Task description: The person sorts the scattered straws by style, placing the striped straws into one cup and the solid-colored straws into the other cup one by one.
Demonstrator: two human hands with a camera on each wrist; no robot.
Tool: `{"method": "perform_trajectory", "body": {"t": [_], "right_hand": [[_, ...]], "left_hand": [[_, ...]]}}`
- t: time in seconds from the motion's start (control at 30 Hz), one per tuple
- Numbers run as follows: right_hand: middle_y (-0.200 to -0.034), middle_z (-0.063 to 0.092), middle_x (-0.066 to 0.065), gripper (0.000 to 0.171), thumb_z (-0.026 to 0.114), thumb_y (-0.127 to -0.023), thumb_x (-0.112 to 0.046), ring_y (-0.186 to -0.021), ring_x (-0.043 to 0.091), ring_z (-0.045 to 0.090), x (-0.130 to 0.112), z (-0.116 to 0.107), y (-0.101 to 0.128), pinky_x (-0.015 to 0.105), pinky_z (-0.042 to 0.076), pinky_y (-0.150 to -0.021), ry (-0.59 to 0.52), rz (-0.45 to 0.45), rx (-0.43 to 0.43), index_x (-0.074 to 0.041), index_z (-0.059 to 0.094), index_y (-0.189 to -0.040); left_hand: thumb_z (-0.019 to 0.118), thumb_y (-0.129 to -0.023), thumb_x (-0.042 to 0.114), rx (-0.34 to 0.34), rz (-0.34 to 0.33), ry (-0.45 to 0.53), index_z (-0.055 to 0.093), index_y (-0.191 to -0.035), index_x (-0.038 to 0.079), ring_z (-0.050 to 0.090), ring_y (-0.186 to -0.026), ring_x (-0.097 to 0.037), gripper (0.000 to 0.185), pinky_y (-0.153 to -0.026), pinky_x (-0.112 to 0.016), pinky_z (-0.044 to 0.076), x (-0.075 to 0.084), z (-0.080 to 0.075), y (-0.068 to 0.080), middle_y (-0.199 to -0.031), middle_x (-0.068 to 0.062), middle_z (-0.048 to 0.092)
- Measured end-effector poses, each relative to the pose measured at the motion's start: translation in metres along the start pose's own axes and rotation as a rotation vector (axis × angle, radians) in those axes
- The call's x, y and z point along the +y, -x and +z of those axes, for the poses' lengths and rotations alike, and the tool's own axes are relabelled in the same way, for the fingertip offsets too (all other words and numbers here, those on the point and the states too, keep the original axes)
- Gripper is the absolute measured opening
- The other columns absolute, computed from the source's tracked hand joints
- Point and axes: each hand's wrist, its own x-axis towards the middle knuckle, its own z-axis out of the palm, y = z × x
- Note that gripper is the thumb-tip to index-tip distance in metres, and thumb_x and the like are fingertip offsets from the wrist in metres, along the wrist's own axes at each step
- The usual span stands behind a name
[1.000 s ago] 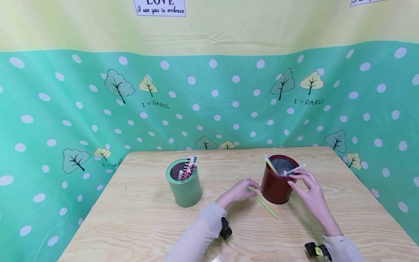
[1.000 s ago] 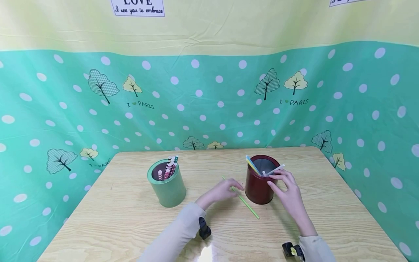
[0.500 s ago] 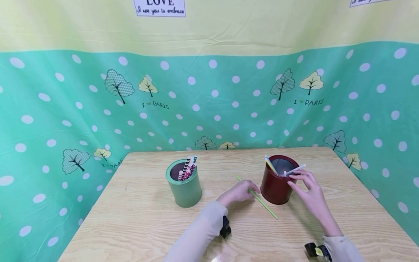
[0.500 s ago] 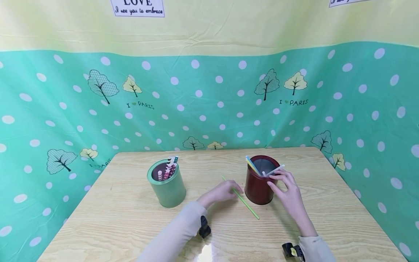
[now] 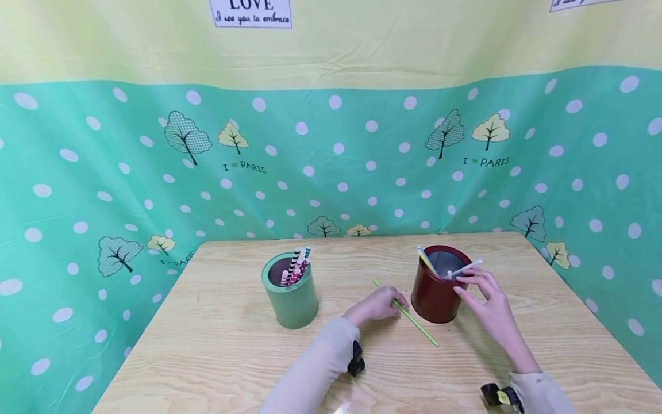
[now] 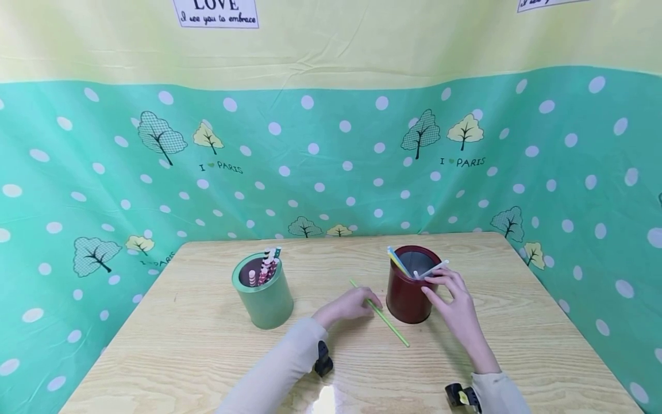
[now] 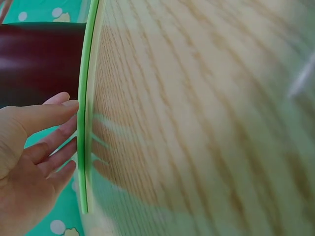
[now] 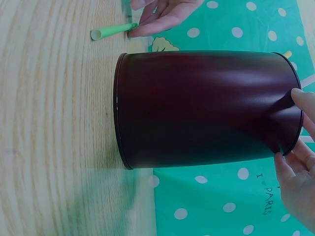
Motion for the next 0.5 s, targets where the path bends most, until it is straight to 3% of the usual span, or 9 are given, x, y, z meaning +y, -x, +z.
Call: {"method": "perform_trajectory", "body": {"t": [0.03, 0.17, 0.3, 0.4, 0.43, 0.5], "right_hand": [[-0.121, 0.045, -0.011, 0.026, 0.067, -0.077, -0.026, -0.117, 0.002, 0.035, 0.008, 0.003, -0.001, 0.008, 0.028, -0.093, 0.063, 0.016, 0.018, -0.026, 0.062, -0.103], [-0.12, 0.046, -0.01, 0.025, 0.067, -0.077, -0.026, -0.116, 0.003, 0.036, 0.008, 0.002, -0.002, 0.006, 0.027, -0.092, 0.058, 0.005, 0.022, -0.025, 0.063, -0.102], [-0.121, 0.048, -0.001, 0.024, 0.065, -0.08, -0.021, -0.119, 0.011, 0.037, -0.008, -0.003, -0.001, 0.018, 0.028, -0.1, -0.092, -0.04, -0.011, -0.017, 0.064, -0.104], [-0.121, 0.048, -0.001, 0.025, 0.065, -0.08, -0.02, -0.119, 0.011, 0.038, -0.006, -0.002, -0.002, 0.018, 0.028, -0.1, -0.091, -0.041, -0.013, -0.016, 0.064, -0.104], [-0.12, 0.047, -0.004, 0.025, 0.066, -0.078, -0.021, -0.117, 0.009, 0.038, 0.002, 0.0, -0.002, 0.013, 0.028, -0.097, -0.027, -0.029, 0.005, -0.019, 0.064, -0.103], [-0.12, 0.047, -0.005, 0.026, 0.067, -0.078, -0.022, -0.117, 0.008, 0.037, 0.003, 0.001, -0.001, 0.012, 0.028, -0.097, -0.019, -0.024, 0.001, -0.02, 0.063, -0.103]], "left_hand": [[0.066, -0.076, 0.002, 0.0, -0.002, -0.001, 0.068, -0.092, 0.011, 0.05, -0.076, -0.008, 0.019, -0.067, -0.012, 0.038, 0.0, 0.0, 0.0, -0.084, 0.004, 0.058], [0.066, -0.074, 0.001, -0.006, -0.004, -0.018, 0.068, -0.092, 0.012, 0.049, -0.075, -0.007, 0.02, -0.068, -0.013, 0.038, -0.001, 0.001, 0.0, -0.083, 0.004, 0.057], [0.066, -0.072, -0.001, -0.017, 0.014, -0.057, 0.069, -0.09, 0.012, 0.049, -0.077, -0.007, 0.022, -0.071, -0.013, 0.038, 0.0, -0.001, 0.001, -0.082, 0.004, 0.057], [0.066, -0.071, 0.0, -0.027, 0.05, -0.113, 0.069, -0.089, 0.013, 0.049, -0.079, -0.006, 0.022, -0.074, -0.013, 0.036, 0.001, -0.002, 0.002, -0.082, 0.005, 0.059], [0.067, -0.071, 0.0, -0.028, 0.069, -0.133, 0.07, -0.089, 0.013, 0.05, -0.08, -0.007, 0.022, -0.075, -0.013, 0.035, 0.002, -0.002, 0.003, -0.082, 0.005, 0.061], [0.067, -0.071, 0.001, -0.03, 0.108, -0.187, 0.07, -0.088, 0.014, 0.05, -0.081, -0.007, 0.022, -0.076, -0.012, 0.034, 0.002, -0.003, 0.004, -0.082, 0.006, 0.062]]}}
